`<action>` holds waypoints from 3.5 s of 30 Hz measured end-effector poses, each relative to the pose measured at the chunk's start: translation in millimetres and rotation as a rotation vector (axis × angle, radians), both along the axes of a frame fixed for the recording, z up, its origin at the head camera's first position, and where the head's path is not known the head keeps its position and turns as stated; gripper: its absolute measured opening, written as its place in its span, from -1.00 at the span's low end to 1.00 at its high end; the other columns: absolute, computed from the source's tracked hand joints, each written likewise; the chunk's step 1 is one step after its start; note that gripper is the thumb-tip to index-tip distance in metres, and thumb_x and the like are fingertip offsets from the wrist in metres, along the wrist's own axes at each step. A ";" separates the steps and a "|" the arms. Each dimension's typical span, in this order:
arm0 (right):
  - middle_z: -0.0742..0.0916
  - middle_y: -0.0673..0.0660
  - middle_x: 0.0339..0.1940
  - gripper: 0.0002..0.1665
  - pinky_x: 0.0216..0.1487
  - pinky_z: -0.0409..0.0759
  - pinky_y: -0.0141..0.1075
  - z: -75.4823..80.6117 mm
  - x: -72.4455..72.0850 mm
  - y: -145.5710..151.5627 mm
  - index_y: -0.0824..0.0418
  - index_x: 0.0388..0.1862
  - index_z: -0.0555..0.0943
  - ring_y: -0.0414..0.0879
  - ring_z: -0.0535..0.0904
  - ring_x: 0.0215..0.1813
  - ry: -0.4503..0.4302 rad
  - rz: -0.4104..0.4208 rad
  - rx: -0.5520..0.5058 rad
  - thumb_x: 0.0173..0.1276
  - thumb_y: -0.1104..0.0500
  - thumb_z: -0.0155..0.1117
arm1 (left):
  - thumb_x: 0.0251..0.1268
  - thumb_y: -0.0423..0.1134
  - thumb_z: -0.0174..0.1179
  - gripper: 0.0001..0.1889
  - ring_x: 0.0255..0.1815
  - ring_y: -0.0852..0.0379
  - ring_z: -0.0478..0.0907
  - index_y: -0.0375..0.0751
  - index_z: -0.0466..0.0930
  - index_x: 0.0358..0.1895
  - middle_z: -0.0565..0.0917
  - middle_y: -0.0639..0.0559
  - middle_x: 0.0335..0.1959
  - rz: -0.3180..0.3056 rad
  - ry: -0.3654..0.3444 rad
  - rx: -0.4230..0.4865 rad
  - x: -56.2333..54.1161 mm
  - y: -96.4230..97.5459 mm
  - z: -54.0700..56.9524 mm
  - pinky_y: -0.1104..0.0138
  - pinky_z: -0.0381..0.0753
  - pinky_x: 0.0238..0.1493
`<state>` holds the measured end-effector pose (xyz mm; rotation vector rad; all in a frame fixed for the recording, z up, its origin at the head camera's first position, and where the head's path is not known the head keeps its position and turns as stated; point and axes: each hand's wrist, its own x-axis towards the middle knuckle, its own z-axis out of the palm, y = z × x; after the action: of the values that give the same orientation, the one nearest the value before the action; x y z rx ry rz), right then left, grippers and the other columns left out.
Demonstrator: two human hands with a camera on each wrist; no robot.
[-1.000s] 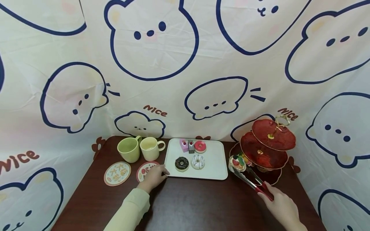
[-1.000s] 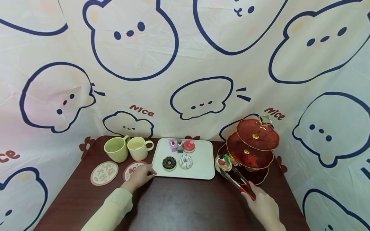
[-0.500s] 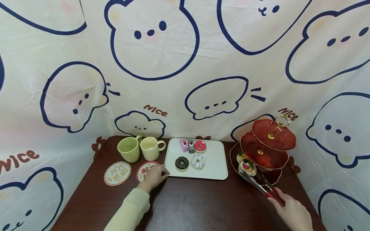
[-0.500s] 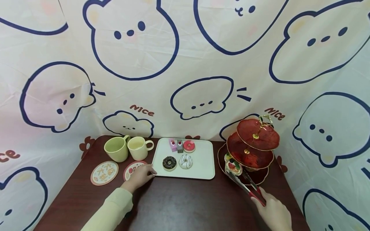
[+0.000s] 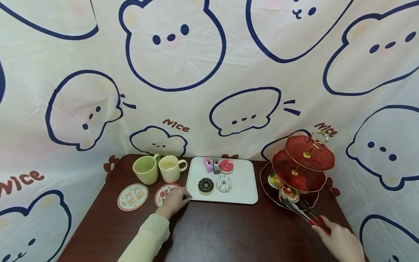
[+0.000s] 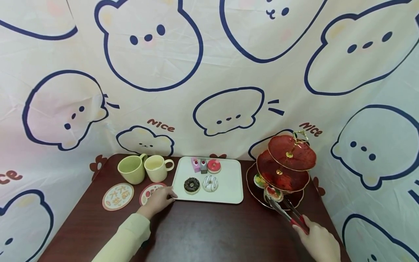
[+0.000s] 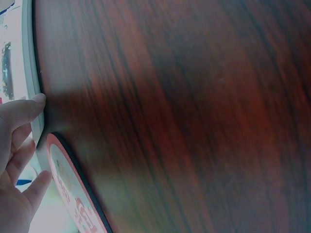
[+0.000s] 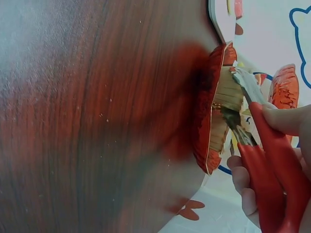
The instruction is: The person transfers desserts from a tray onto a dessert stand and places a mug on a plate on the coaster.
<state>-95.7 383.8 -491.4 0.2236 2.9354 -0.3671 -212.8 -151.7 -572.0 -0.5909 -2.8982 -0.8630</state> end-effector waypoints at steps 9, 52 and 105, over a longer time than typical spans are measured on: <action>0.66 0.60 0.00 0.18 -0.24 0.66 0.21 1.2 -6.9 4.5 0.61 0.33 0.40 0.33 0.71 -0.14 -0.091 0.017 -0.021 0.37 -0.50 0.13 | 0.10 -0.54 0.43 -0.90 0.12 -0.33 0.63 -0.30 0.79 -0.36 0.68 -0.45 0.03 -0.004 -0.003 0.002 0.2 0.5 0.9 -0.11 0.57 0.18; 0.64 0.61 -0.01 0.35 -0.32 0.67 0.19 17.0 -13.4 10.1 0.63 0.32 0.38 0.23 0.70 -0.21 -0.179 -0.012 -0.007 0.25 -0.65 0.05 | 0.14 -0.53 0.41 -0.90 0.16 -0.30 0.62 -0.28 0.80 -0.34 0.70 -0.41 0.02 0.012 -0.030 0.002 -1.8 0.1 0.9 -0.09 0.55 0.22; 0.63 0.54 0.18 0.15 -0.18 0.64 0.28 12.7 -10.0 -63.6 0.41 0.42 0.46 0.43 0.62 0.10 0.163 0.104 -0.054 0.26 -0.51 0.27 | 0.12 -0.54 0.42 -0.90 0.14 -0.30 0.63 -0.29 0.80 -0.34 0.69 -0.43 0.03 0.008 -0.024 -0.004 -0.6 0.9 1.1 -0.09 0.57 0.20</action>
<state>-105.7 320.2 -478.7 0.0348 3.0756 -0.4696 -213.4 -150.8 -570.8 -0.5726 -2.9217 -0.8696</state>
